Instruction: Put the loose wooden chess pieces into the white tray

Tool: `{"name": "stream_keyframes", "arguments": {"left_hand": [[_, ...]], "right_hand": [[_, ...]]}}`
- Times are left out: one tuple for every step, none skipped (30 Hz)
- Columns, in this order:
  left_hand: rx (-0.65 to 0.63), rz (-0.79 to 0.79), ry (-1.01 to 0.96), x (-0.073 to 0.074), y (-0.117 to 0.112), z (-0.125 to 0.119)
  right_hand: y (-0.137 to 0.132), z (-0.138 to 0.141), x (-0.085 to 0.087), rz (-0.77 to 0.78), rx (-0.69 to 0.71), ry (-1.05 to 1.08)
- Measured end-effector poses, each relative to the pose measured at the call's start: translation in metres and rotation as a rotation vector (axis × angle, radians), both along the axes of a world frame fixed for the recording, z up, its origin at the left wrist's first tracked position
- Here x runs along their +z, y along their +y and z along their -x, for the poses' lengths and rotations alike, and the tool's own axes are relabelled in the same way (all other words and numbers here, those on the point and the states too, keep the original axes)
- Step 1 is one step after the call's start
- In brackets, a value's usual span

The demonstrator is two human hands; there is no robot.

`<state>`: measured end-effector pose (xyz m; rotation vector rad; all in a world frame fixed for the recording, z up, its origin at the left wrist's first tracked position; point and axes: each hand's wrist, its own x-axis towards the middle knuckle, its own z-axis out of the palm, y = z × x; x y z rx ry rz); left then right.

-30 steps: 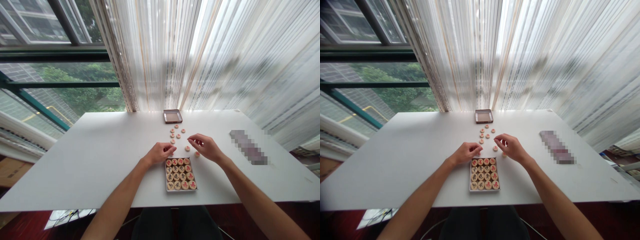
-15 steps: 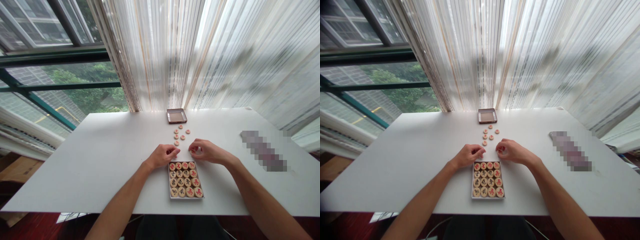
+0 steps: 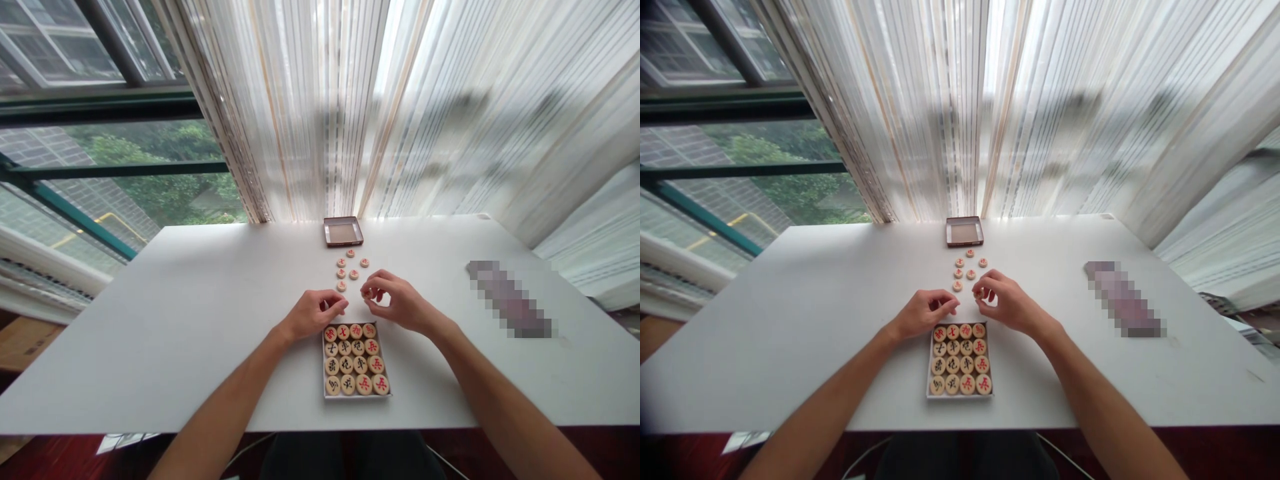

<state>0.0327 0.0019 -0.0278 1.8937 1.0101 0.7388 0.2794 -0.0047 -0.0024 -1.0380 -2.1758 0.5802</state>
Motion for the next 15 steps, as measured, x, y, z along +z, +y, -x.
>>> {"name": "stream_keyframes", "arguments": {"left_hand": [[0.006,-0.005,-0.001,0.0,0.0,-0.001],[0.012,-0.01,0.001,0.001,0.0,-0.001],[0.016,-0.014,0.005,0.001,0.0,-0.002],[0.02,-0.016,0.009,0.002,-0.001,-0.002],[0.023,-0.018,0.014,0.002,-0.001,-0.002],[0.024,-0.019,0.015,0.003,-0.001,-0.003],[0.025,-0.021,0.014,0.003,-0.001,-0.003],[0.025,-0.024,0.01,0.004,-0.001,-0.003],[0.023,-0.026,0.002,0.004,-0.001,-0.003],[0.021,-0.026,-0.008,0.004,-0.002,-0.004],[0.018,-0.023,-0.019,0.004,-0.002,-0.004],[0.015,-0.019,-0.03,0.004,-0.002,-0.004],[0.012,-0.014,-0.041,0.004,-0.002,-0.004],[0.007,-0.011,-0.049,0.004,-0.002,-0.004],[0.002,-0.01,-0.057,0.004,-0.002,-0.004]], "right_hand": [[0.0,0.002,0.0,-0.004,0.008,0.006],[-0.001,0.003,-0.001,-0.001,0.014,0.009],[-0.001,0.004,-0.002,0.007,0.019,0.01],[-0.001,0.005,-0.003,0.017,0.022,0.013],[-0.002,0.006,-0.004,0.028,0.026,0.022],[-0.002,0.008,-0.005,0.038,0.033,0.037],[-0.002,0.009,-0.006,0.048,0.041,0.057],[-0.003,0.011,-0.007,0.057,0.052,0.082],[-0.003,0.013,-0.008,0.065,0.063,0.108],[-0.004,0.014,-0.008,0.072,0.073,0.133],[-0.005,0.016,-0.007,0.079,0.083,0.155],[-0.006,0.019,-0.006,0.084,0.091,0.176],[-0.007,0.021,-0.005,0.089,0.097,0.194],[-0.008,0.022,-0.004,0.094,0.102,0.209],[-0.009,0.024,-0.003,0.099,0.106,0.222]]}}
